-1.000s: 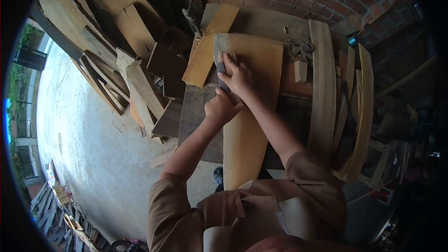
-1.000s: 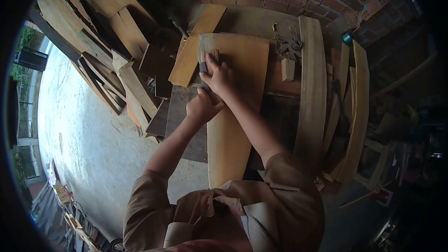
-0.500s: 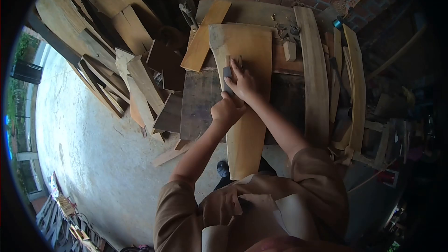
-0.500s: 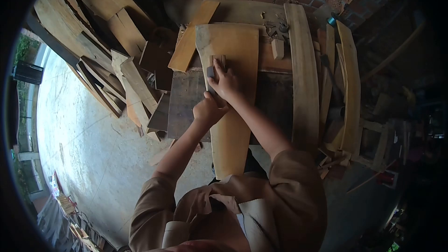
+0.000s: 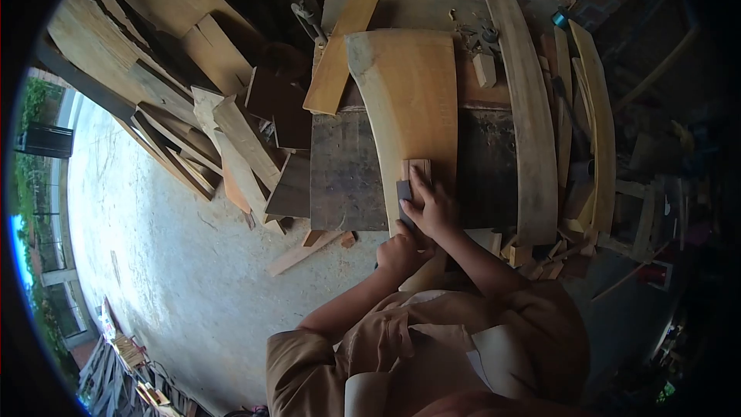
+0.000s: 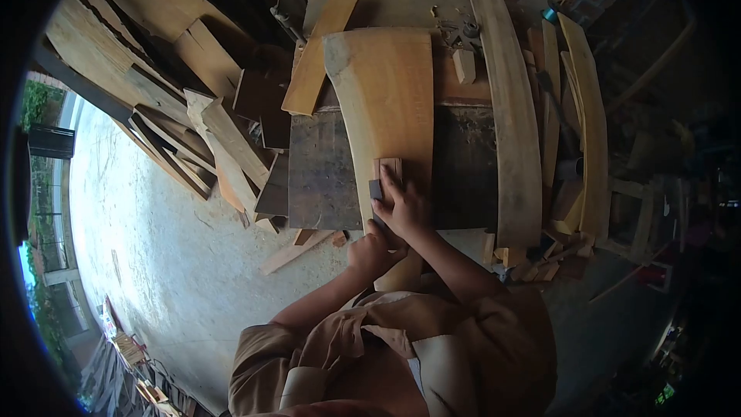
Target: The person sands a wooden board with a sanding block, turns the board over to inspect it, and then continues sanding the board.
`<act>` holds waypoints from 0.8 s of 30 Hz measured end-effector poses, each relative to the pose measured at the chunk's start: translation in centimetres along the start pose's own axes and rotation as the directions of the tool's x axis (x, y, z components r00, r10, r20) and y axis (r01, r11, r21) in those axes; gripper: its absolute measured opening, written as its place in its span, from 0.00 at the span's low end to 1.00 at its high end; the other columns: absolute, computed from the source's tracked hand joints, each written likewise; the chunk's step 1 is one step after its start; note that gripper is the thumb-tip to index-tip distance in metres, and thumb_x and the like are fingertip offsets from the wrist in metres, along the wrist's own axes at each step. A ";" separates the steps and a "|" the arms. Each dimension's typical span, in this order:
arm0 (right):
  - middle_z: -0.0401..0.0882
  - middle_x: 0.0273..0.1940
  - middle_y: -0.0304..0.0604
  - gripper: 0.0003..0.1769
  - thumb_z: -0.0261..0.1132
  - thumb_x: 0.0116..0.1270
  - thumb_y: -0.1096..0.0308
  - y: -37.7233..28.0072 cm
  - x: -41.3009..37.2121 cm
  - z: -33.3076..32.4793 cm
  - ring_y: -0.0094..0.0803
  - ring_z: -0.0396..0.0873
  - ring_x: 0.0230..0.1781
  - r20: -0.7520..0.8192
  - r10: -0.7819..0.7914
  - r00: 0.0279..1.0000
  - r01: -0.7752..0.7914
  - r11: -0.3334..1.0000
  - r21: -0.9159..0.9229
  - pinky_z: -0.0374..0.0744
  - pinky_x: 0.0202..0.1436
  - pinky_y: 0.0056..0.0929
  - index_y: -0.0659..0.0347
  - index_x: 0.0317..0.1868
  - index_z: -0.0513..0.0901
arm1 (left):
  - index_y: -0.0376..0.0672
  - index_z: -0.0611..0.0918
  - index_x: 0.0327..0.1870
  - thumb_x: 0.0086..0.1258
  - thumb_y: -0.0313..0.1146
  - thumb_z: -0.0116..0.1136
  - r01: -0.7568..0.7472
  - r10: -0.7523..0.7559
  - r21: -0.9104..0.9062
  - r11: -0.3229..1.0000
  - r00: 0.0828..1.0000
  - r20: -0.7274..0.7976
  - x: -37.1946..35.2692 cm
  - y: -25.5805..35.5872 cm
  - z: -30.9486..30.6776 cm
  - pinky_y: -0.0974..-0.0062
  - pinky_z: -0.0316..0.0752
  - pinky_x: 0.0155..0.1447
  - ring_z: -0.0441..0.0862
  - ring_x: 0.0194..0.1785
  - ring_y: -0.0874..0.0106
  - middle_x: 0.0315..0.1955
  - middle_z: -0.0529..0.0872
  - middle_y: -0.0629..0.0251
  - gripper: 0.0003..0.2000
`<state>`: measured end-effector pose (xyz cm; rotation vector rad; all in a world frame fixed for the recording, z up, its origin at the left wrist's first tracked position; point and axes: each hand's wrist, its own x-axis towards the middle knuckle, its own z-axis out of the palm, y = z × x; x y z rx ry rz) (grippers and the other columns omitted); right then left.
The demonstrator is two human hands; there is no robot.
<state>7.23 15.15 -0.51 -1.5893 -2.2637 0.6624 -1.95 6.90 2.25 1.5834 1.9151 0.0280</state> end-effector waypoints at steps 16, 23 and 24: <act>0.74 0.43 0.60 0.39 0.56 0.57 0.44 -3.4 31.5 -1.1 0.52 0.76 0.44 -0.020 -0.007 1.000 0.007 1.000 -0.007 0.76 0.47 0.42 0.41 0.68 0.55 | 0.30 0.69 0.45 0.47 0.65 0.58 0.101 -0.087 0.050 0.994 0.970 -0.229 23.9 -0.9 -17.6 0.66 0.76 0.44 0.82 0.42 0.59 0.37 0.83 0.50 0.40; 0.72 0.40 0.60 0.40 0.58 0.57 0.47 -0.9 4.2 -0.1 0.54 0.77 0.34 0.047 0.002 0.999 0.003 0.995 -0.097 0.76 0.37 0.46 0.37 0.69 0.51 | 0.34 0.66 0.41 0.46 0.57 0.61 0.094 -0.100 -0.074 0.993 0.991 -0.084 2.8 0.1 -2.4 0.63 0.78 0.33 0.83 0.28 0.57 0.23 0.83 0.52 0.34; 0.72 0.42 0.59 0.41 0.61 0.56 0.49 -0.9 0.3 0.1 0.54 0.76 0.33 -0.025 -0.014 1.000 0.013 0.999 -0.044 0.77 0.37 0.46 0.38 0.68 0.53 | 0.34 0.65 0.42 0.47 0.57 0.61 0.107 -0.109 -0.088 0.990 0.994 -0.018 -0.1 0.1 -0.7 0.63 0.78 0.32 0.83 0.28 0.57 0.23 0.83 0.52 0.34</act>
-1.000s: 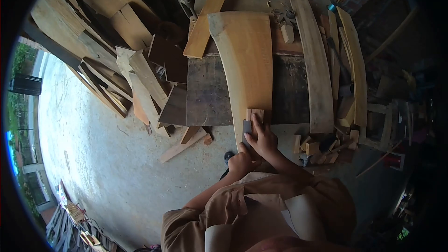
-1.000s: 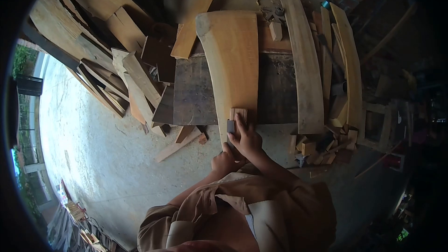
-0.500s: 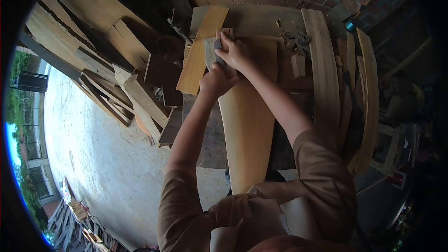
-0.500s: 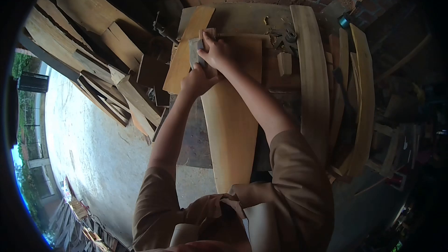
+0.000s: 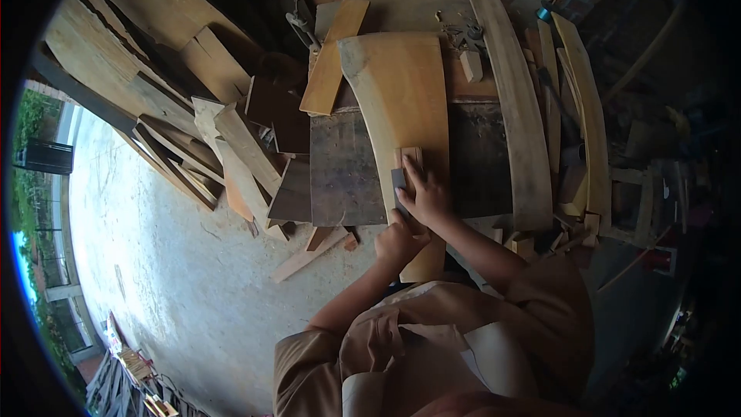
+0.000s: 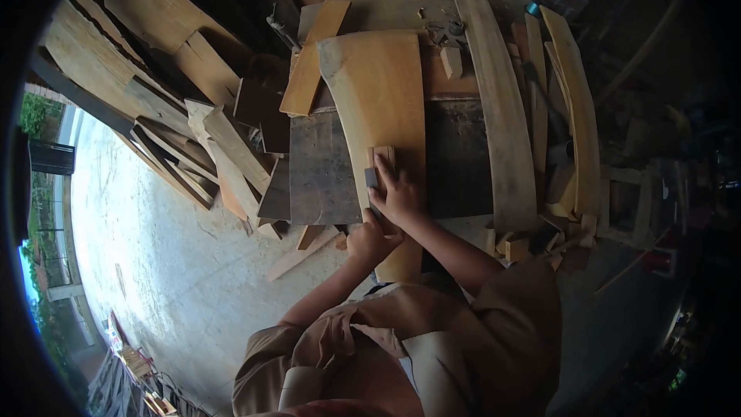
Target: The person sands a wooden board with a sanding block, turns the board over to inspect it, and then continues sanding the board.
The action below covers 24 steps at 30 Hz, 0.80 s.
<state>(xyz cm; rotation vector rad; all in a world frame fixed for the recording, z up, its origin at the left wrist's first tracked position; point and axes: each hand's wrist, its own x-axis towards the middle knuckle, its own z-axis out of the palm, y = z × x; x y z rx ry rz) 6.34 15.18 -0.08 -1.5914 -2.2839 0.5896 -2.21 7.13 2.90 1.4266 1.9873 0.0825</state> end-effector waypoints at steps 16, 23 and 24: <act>0.73 0.34 0.57 0.42 0.65 0.52 0.51 1.1 8.7 -1.4 0.52 0.77 0.30 -0.084 0.004 0.996 -0.001 0.999 0.035 0.77 0.35 0.43 0.41 0.67 0.58 | 0.32 0.67 0.37 0.42 0.63 0.62 -0.101 0.102 0.031 0.994 0.994 -0.032 7.9 1.6 -3.5 0.65 0.78 0.28 0.83 0.24 0.58 0.18 0.81 0.52 0.38; 0.75 0.44 0.59 0.38 0.60 0.57 0.48 2.9 31.6 -4.5 0.53 0.76 0.44 0.015 0.088 0.996 -0.089 0.989 0.119 0.75 0.47 0.43 0.41 0.67 0.58 | 0.32 0.67 0.44 0.44 0.56 0.63 -0.091 0.092 0.016 0.996 0.974 -0.205 26.1 7.5 -14.1 0.66 0.77 0.44 0.83 0.39 0.60 0.32 0.84 0.53 0.36; 0.75 0.45 0.60 0.37 0.59 0.57 0.48 3.2 33.3 -4.4 0.53 0.76 0.45 0.033 0.083 0.996 -0.087 0.986 0.143 0.75 0.48 0.42 0.41 0.67 0.58 | 0.32 0.67 0.45 0.44 0.56 0.63 -0.088 0.088 0.007 0.996 0.970 -0.227 27.2 8.0 -14.7 0.67 0.76 0.46 0.83 0.40 0.61 0.32 0.84 0.53 0.37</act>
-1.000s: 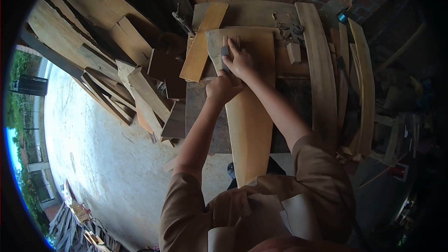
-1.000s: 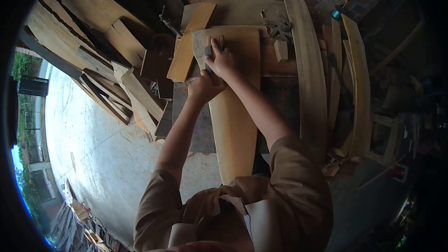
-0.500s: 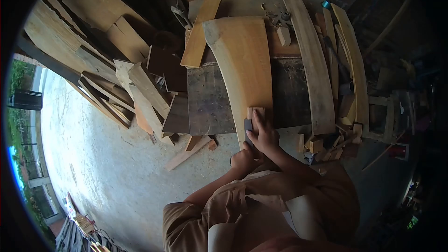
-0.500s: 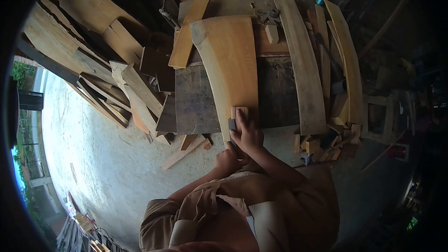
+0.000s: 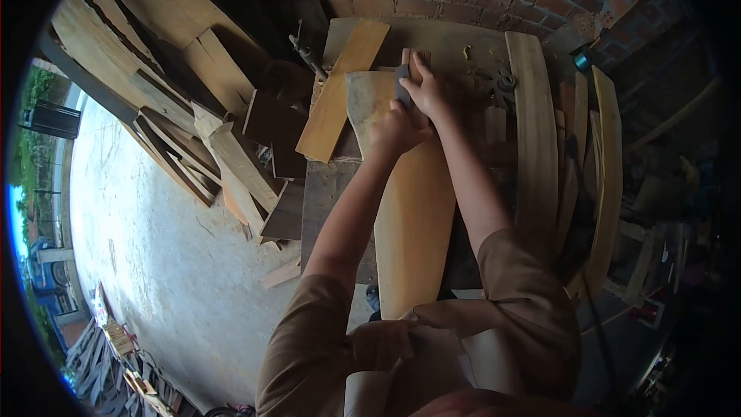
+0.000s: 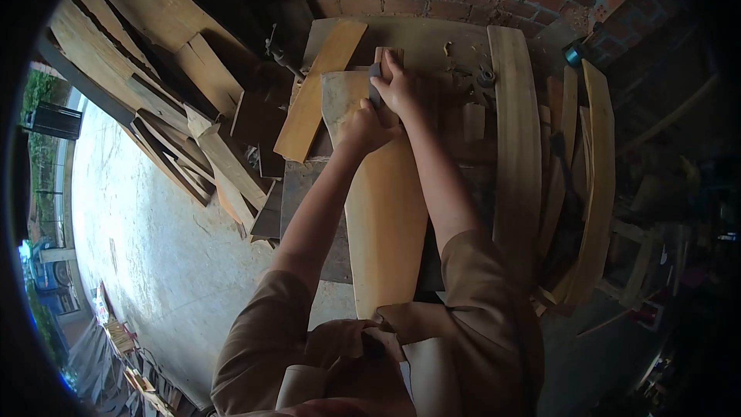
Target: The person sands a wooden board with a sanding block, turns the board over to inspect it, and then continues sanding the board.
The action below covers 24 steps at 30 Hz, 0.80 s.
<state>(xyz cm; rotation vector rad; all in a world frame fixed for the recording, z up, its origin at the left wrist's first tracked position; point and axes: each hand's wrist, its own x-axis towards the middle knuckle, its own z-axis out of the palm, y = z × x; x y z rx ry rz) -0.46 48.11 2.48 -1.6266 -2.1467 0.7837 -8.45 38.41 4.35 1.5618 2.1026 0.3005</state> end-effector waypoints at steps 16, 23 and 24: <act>0.66 0.49 0.62 0.48 0.68 0.49 0.48 -0.5 -43.1 4.7 0.58 0.72 0.46 -0.100 -0.121 0.988 0.104 0.983 -0.154 0.76 0.39 0.46 0.48 0.68 0.55 | 0.29 0.63 0.43 0.45 0.62 0.62 0.123 -0.095 -0.038 0.992 0.895 0.437 -38.7 -7.4 11.2 0.65 0.78 0.33 0.83 0.30 0.57 0.25 0.82 0.50 0.41; 0.70 0.44 0.56 0.47 0.69 0.46 0.50 1.1 -40.9 4.6 0.52 0.77 0.36 -0.068 -0.058 0.996 0.054 0.997 -0.063 0.77 0.32 0.44 0.44 0.67 0.58 | 0.30 0.64 0.41 0.44 0.63 0.62 0.069 -0.068 0.011 0.998 0.907 0.415 -36.4 -6.4 11.4 0.65 0.77 0.29 0.83 0.26 0.59 0.22 0.82 0.53 0.41; 0.71 0.42 0.55 0.47 0.69 0.46 0.50 1.2 -39.5 4.3 0.52 0.77 0.34 -0.047 -0.039 0.998 0.037 0.998 -0.057 0.77 0.32 0.44 0.44 0.67 0.58 | 0.30 0.64 0.40 0.43 0.63 0.62 0.051 -0.057 0.025 0.998 0.921 0.385 -35.2 -5.9 11.2 0.65 0.77 0.28 0.83 0.25 0.60 0.21 0.82 0.53 0.41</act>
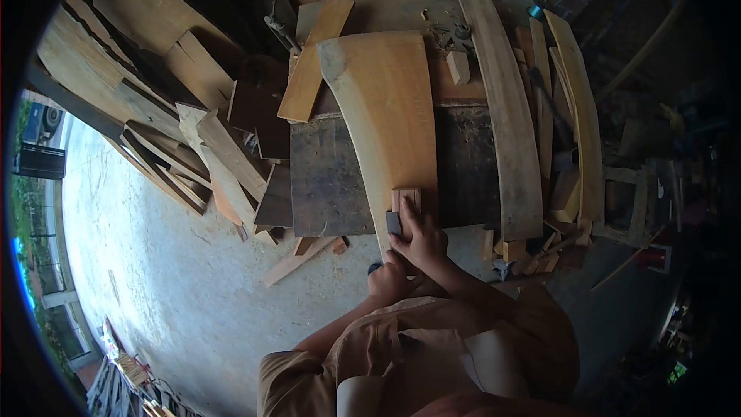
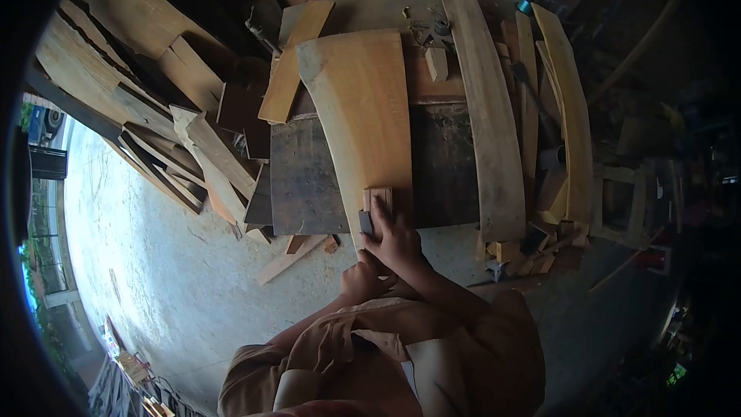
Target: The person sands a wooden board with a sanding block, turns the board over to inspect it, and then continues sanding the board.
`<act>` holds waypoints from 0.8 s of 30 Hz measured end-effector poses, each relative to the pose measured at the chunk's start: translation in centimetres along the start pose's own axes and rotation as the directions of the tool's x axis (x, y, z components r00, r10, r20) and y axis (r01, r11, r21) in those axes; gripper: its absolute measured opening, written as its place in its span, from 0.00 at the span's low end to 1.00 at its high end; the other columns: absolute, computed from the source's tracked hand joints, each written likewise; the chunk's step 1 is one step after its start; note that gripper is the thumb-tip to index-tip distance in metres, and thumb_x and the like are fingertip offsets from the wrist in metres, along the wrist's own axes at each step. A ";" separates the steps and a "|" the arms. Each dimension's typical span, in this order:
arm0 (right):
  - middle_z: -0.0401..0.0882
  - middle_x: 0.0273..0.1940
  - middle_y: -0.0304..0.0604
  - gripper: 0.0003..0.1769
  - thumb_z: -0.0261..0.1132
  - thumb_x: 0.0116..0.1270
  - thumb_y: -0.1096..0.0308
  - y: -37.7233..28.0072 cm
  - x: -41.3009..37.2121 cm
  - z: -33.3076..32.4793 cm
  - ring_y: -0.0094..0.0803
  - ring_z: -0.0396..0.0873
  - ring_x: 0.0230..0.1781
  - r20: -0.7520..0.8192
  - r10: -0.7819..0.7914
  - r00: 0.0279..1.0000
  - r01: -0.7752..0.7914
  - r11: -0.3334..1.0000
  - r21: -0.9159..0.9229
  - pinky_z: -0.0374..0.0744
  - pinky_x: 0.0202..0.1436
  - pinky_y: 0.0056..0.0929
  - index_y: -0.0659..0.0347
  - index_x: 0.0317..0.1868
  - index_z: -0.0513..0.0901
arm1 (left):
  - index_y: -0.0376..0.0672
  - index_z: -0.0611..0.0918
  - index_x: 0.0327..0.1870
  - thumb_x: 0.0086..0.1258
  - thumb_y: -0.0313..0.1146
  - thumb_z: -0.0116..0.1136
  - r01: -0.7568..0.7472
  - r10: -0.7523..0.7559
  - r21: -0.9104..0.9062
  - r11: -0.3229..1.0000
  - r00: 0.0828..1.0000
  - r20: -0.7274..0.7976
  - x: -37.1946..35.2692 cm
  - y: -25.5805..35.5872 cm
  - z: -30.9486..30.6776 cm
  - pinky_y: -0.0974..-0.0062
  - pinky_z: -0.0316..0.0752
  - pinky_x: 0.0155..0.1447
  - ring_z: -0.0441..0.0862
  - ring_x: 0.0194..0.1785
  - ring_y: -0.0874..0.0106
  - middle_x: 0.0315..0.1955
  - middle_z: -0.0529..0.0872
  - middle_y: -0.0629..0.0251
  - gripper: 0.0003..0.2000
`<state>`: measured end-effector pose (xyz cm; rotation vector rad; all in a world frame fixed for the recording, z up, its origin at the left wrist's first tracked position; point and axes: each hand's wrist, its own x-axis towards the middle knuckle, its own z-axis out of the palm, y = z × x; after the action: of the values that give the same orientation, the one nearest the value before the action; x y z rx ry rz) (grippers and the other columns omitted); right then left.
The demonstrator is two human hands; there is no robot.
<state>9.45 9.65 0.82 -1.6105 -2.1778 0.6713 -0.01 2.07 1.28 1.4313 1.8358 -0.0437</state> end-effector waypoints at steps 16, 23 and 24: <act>0.72 0.51 0.60 0.44 0.60 0.53 0.42 3.3 41.0 -2.1 0.52 0.75 0.48 0.007 0.030 1.000 -0.030 0.999 -0.031 0.74 0.50 0.42 0.40 0.68 0.53 | 0.28 0.66 0.44 0.46 0.69 0.56 0.065 0.024 0.190 0.980 0.902 -0.430 30.2 10.4 -23.0 0.69 0.78 0.38 0.84 0.37 0.62 0.33 0.83 0.52 0.44; 0.70 0.44 0.62 0.45 0.63 0.54 0.47 2.1 14.2 -1.3 0.58 0.76 0.36 0.009 0.087 0.996 -0.086 0.996 -0.026 0.77 0.36 0.47 0.40 0.69 0.50 | 0.31 0.66 0.39 0.45 0.63 0.61 -0.024 0.037 0.057 0.998 0.968 -0.250 10.8 5.5 -8.4 0.65 0.79 0.36 0.84 0.32 0.58 0.24 0.83 0.53 0.39; 0.70 0.42 0.61 0.45 0.63 0.53 0.47 1.9 9.7 -1.1 0.57 0.76 0.35 0.007 0.094 0.996 -0.094 0.995 -0.023 0.77 0.35 0.47 0.41 0.69 0.50 | 0.30 0.66 0.42 0.45 0.62 0.62 -0.025 0.035 0.054 0.998 0.980 -0.195 7.4 4.6 -6.1 0.65 0.78 0.33 0.83 0.29 0.57 0.23 0.83 0.52 0.40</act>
<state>8.65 19.59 0.68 -1.7342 -2.1337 0.6830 0.02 12.59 3.02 1.5450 1.9842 0.0679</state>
